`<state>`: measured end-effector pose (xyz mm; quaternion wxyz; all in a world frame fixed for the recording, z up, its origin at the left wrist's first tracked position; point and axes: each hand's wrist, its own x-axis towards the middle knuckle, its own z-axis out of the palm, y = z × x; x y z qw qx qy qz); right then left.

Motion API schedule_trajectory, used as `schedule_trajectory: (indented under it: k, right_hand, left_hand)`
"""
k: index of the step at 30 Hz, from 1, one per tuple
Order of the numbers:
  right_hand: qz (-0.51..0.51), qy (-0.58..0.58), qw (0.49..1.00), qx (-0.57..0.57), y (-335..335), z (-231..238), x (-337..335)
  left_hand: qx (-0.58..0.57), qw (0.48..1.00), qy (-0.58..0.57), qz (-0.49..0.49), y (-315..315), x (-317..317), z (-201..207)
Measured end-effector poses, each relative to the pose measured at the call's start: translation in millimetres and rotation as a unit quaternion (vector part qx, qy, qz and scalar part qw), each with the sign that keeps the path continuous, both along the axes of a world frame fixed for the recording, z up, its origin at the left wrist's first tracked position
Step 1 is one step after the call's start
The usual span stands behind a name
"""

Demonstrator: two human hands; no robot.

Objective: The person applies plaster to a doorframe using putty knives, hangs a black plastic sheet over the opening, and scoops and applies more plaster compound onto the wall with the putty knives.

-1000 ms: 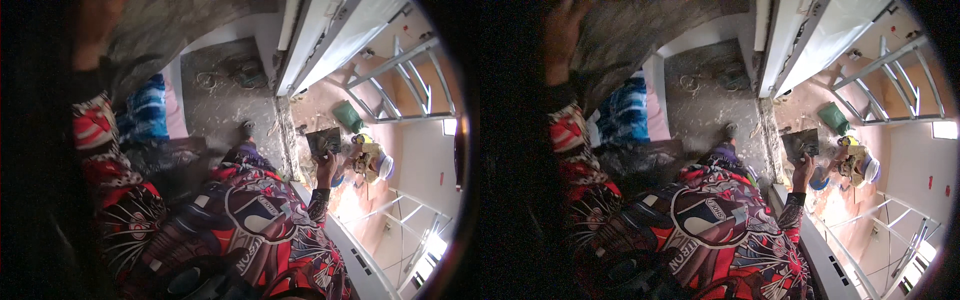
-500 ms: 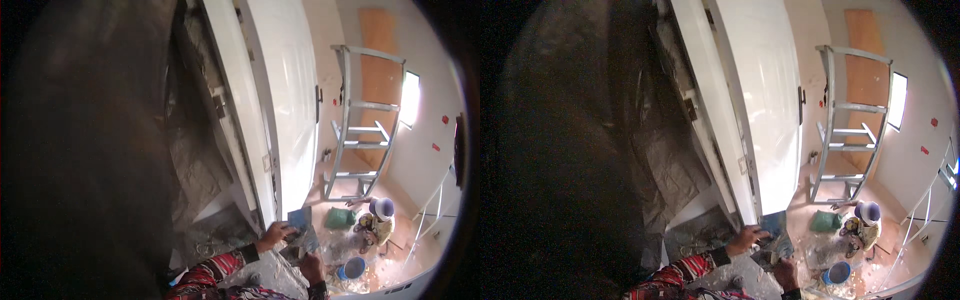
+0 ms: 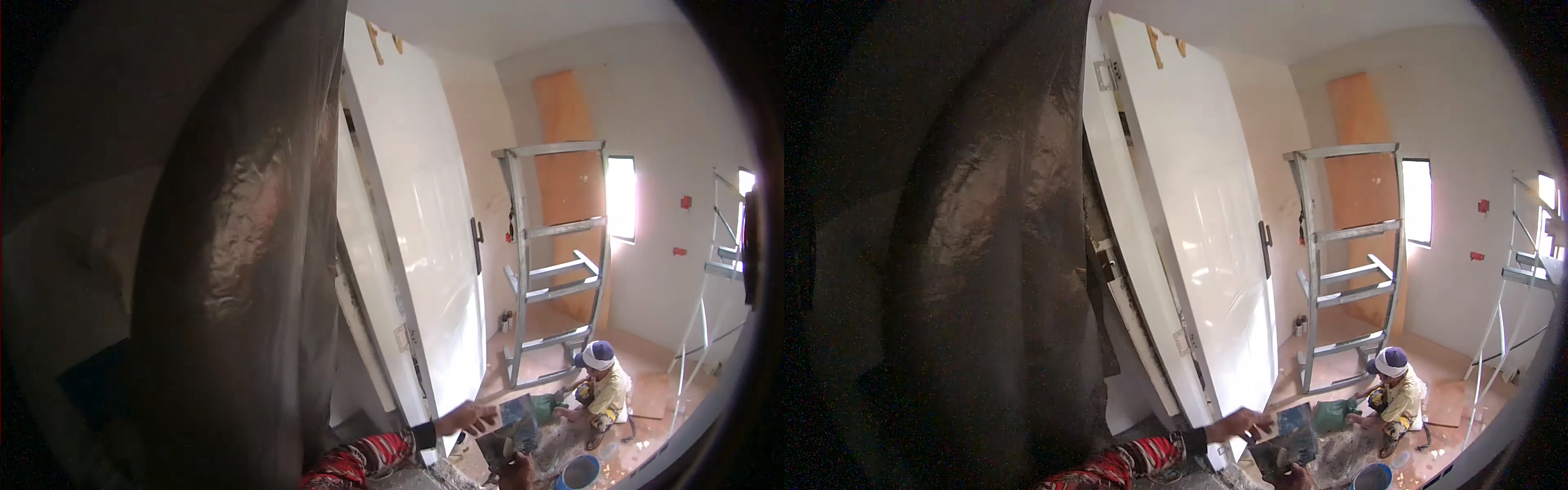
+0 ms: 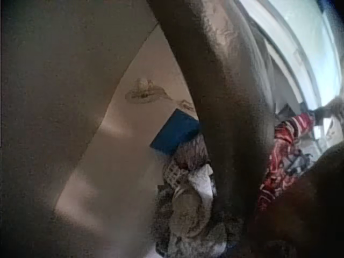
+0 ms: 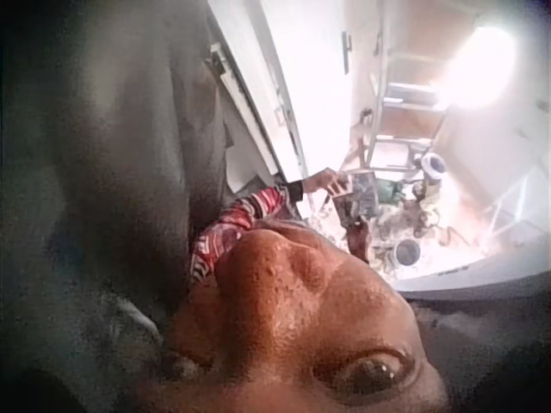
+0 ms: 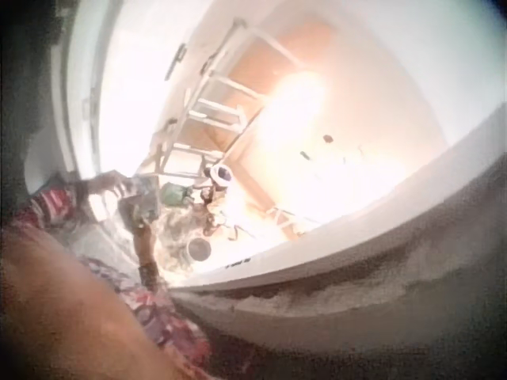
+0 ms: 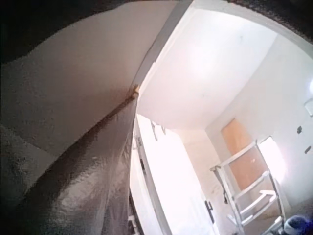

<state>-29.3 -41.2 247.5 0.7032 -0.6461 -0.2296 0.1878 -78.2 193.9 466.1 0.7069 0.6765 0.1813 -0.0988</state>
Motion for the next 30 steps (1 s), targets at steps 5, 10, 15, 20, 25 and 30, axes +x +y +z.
schedule_trajectory:
  k: [5, 10, 15, 20, 25, 30]
  right_hand:
    - [0.047, 0.365, 0.888, 0.276, -36.7, 64.6, 11.3]
    - [0.023, 0.218, 0.950, 0.223, -23.4, 54.6, 16.1]
    - [-0.012, 0.114, 0.979, 0.171, -5.9, -1.7, 37.5]
    - [0.078, 0.267, 0.924, 0.264, -16.4, 30.8, 33.1]
    - [-0.112, -0.339, 0.932, -0.059, -30.8, 118.2, 6.6]
    - [-0.050, -0.027, 0.991, 0.117, -21.4, 110.0, 10.4]
  left_hand:
    - [0.647, 0.593, -0.478, -0.031, -14.5, 7.0, 262.4]
    - [0.781, -0.020, -0.602, 0.164, -96.0, -66.8, 527.3]
    - [0.825, -0.196, -0.401, 0.347, -117.9, -98.0, 616.0]
    - [0.806, 0.119, -0.394, 0.425, -106.2, -90.9, 652.6]
    - [0.805, -0.017, -0.342, 0.484, -99.7, -71.4, 695.7]
    - [0.802, 0.032, -0.370, 0.469, -96.1, -50.2, 712.1]
